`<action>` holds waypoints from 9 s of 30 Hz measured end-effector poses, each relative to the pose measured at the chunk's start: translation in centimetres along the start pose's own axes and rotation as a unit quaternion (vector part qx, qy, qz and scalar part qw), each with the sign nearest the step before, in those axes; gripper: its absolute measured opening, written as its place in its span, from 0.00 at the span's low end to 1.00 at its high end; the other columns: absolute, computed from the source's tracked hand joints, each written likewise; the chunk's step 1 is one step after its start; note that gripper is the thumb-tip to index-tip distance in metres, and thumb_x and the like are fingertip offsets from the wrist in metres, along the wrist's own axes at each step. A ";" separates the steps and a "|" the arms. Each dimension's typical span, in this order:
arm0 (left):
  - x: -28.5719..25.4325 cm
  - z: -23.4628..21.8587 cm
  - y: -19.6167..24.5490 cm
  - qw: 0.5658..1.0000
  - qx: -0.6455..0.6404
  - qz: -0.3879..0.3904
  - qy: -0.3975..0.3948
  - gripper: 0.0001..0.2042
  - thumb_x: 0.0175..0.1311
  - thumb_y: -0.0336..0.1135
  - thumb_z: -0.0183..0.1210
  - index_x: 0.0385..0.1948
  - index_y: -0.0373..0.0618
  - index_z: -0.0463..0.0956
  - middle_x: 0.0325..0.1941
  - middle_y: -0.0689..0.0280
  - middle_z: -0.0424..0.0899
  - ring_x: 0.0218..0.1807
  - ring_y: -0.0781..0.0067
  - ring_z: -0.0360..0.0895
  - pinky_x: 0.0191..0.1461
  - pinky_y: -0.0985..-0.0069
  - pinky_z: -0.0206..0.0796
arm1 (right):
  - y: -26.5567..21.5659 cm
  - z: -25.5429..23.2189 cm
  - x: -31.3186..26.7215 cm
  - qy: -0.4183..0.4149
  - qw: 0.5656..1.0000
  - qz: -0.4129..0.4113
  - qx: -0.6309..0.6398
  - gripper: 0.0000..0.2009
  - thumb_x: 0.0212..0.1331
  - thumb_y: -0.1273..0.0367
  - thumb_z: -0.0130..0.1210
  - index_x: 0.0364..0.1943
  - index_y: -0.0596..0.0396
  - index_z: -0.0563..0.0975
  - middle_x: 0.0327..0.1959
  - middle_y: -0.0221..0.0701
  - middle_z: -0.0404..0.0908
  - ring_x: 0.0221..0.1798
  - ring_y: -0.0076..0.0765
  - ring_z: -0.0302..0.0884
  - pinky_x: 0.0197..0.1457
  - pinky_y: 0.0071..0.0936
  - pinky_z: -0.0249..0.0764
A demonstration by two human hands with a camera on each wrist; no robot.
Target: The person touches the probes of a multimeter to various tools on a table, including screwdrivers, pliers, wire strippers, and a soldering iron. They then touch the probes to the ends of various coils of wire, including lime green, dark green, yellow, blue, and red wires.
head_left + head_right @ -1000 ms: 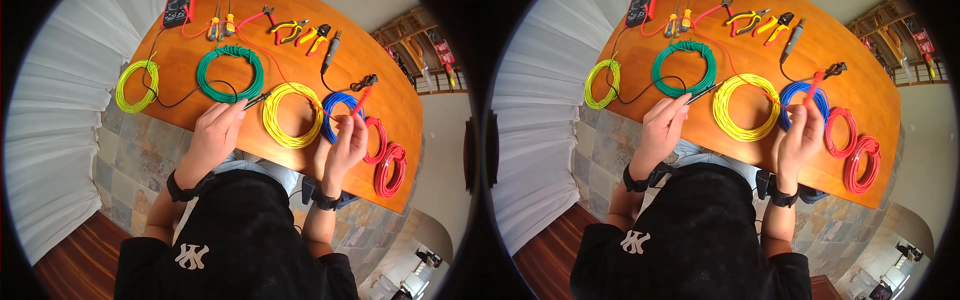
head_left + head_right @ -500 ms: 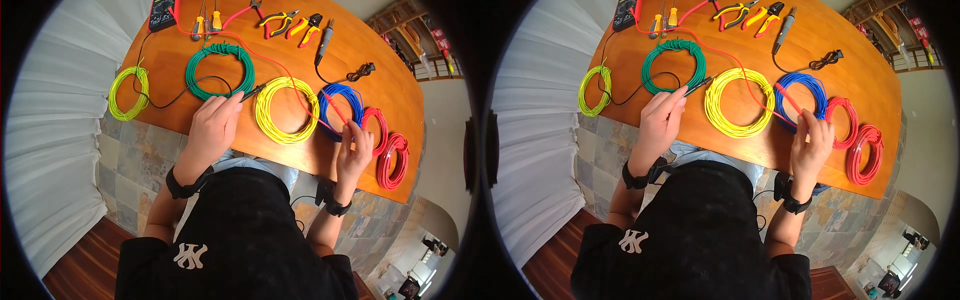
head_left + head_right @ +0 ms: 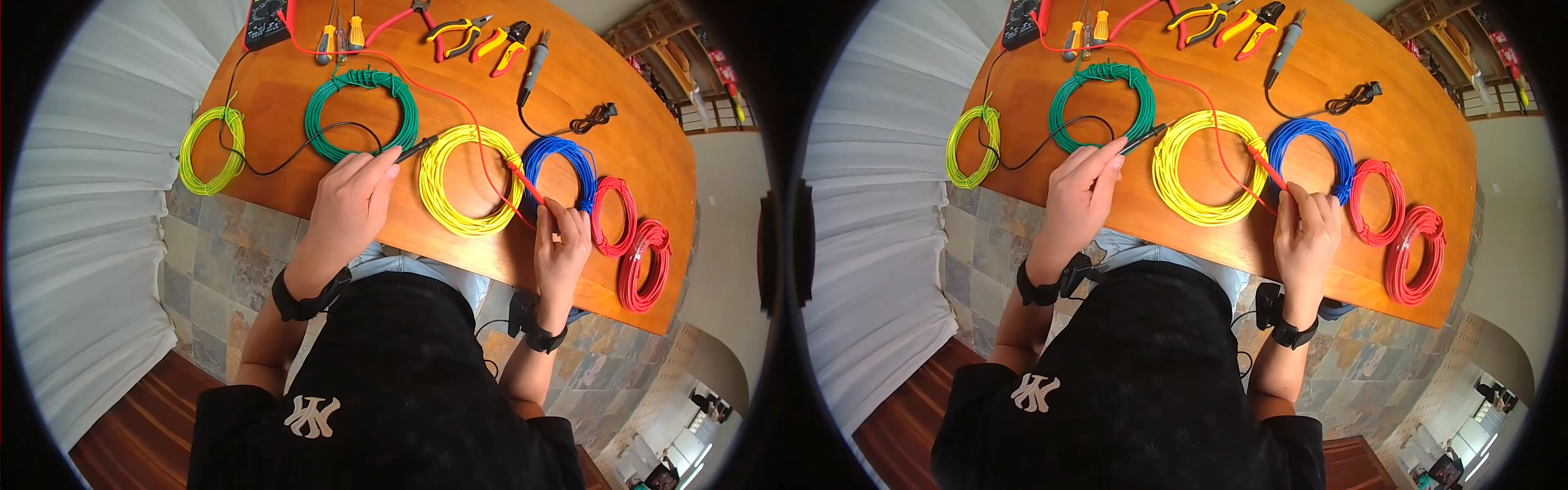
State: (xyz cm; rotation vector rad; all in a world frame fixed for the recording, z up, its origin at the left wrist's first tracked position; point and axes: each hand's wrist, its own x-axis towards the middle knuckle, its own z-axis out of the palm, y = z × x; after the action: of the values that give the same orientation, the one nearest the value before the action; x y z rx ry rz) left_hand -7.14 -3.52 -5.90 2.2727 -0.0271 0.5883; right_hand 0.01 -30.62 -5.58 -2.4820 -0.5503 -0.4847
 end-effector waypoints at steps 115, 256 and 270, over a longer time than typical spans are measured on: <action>2.8 14.5 8.2 0.972 -0.115 0.139 -0.153 0.10 0.63 0.24 0.56 0.43 0.31 0.78 0.24 0.56 0.78 0.27 0.62 0.75 0.32 0.69 0.67 | 3.5 -1.7 -5.9 0.080 0.962 0.247 0.088 0.16 0.56 0.77 0.55 0.51 0.63 0.75 0.27 0.47 0.80 0.29 0.49 0.81 0.34 0.36 0.76; 13.7 23.9 14.3 0.940 -0.040 0.269 -0.208 0.09 0.63 0.31 0.54 0.34 0.34 0.80 0.27 0.48 0.80 0.34 0.45 0.78 0.40 0.55 0.70 | 4.1 -4.5 -8.5 0.076 0.671 0.443 0.590 0.12 0.68 0.74 0.47 0.52 0.65 0.63 0.32 0.45 0.82 0.25 0.36 0.82 0.28 0.27 0.81; 14.0 13.7 12.1 0.961 -0.217 0.164 -0.054 0.08 0.58 0.27 0.53 0.26 0.33 0.81 0.20 0.54 0.81 0.25 0.57 0.81 0.33 0.65 0.73 | 1.3 -8.2 -3.7 0.172 0.825 0.243 0.479 0.10 0.59 0.78 0.50 0.45 0.62 0.71 0.28 0.34 0.78 0.31 0.32 0.78 0.43 0.31 0.74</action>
State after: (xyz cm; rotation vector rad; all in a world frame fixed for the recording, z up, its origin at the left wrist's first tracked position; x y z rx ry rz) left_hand 8.50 -19.28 0.11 1.8760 -0.5441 0.5619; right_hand -4.36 -37.40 -1.36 -1.4207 0.0355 -0.3123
